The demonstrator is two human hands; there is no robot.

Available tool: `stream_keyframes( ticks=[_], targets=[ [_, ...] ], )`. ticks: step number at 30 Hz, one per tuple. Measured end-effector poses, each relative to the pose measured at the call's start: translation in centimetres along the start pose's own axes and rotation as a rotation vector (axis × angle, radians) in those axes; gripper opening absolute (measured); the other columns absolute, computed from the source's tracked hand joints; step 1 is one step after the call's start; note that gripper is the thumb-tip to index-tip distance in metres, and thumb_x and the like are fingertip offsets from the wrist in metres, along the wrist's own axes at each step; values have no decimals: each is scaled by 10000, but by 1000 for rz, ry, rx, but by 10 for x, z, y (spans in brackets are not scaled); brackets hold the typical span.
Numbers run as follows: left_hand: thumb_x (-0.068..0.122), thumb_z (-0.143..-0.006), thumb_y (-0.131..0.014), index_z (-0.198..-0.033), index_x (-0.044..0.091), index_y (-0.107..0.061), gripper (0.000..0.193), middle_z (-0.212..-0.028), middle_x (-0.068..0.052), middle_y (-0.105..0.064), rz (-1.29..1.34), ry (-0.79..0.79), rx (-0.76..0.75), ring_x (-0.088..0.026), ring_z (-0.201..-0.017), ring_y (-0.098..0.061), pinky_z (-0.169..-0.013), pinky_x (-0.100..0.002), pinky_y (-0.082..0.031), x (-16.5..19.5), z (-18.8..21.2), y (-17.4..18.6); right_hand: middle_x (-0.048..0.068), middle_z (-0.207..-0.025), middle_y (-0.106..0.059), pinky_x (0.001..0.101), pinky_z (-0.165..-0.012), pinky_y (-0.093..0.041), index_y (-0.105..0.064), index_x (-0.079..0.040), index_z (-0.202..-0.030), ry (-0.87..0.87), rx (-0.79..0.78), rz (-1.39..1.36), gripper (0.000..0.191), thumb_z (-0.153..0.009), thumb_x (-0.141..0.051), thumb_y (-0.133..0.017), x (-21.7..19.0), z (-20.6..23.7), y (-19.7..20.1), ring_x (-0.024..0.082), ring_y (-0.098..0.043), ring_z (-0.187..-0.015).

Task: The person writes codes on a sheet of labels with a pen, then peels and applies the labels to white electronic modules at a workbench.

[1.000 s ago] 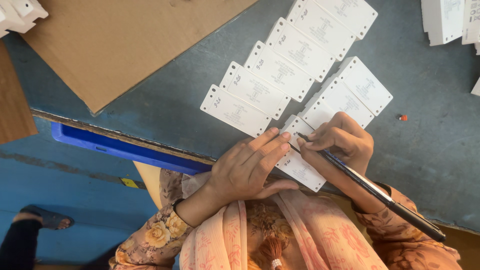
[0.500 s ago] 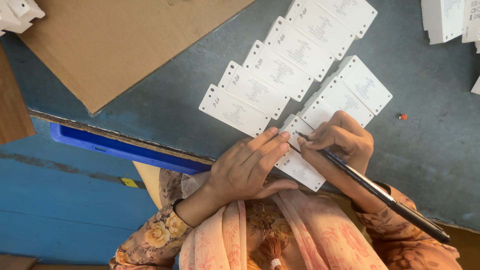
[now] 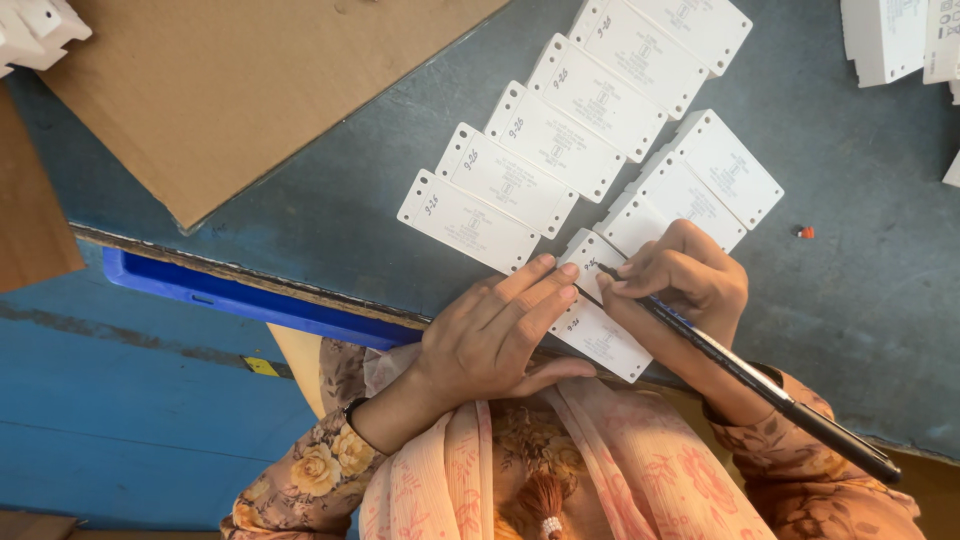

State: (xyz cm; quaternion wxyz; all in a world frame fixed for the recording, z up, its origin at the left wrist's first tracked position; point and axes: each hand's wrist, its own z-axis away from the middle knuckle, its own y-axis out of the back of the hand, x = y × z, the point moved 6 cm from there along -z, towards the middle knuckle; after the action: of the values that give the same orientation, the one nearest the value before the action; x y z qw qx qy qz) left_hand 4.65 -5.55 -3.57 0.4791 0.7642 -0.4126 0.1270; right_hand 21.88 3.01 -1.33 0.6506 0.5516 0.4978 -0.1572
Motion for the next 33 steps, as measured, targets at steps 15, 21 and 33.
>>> stream_keyframes(
  ticks=[15,21,33],
  targets=[
    [618,-968,-741,-1423,40,-469,785,-1386,-110,-643,-47,12,32,-241,-1328,-618,-965,-340,-571,1,0,1,47,-879,-610,201,-617,-504,-619,-60,-757,63,-41,-8,261,-772,61,-849,5,3,-1,99,-658,-801],
    [619,-952,-743,-1424,49,-464,791,-1391,-100,-642,-46,17,30,-250,-1335,-617,-999,-352,-572,0,2,-2,40,-926,-618,195,-620,-497,-623,-56,-795,1,-29,-137,234,-806,50,-831,8,-2,3,76,-636,-779],
    [786,-949,-551,-1518,60,-443,928,-1521,-55,-585,-86,90,-100,-229,-1463,-467,-1201,-449,-255,0,-27,-6,52,-925,-608,193,-608,-471,-612,-58,-797,91,15,16,248,-792,70,-824,6,-22,24,98,-632,-804]
  ],
)
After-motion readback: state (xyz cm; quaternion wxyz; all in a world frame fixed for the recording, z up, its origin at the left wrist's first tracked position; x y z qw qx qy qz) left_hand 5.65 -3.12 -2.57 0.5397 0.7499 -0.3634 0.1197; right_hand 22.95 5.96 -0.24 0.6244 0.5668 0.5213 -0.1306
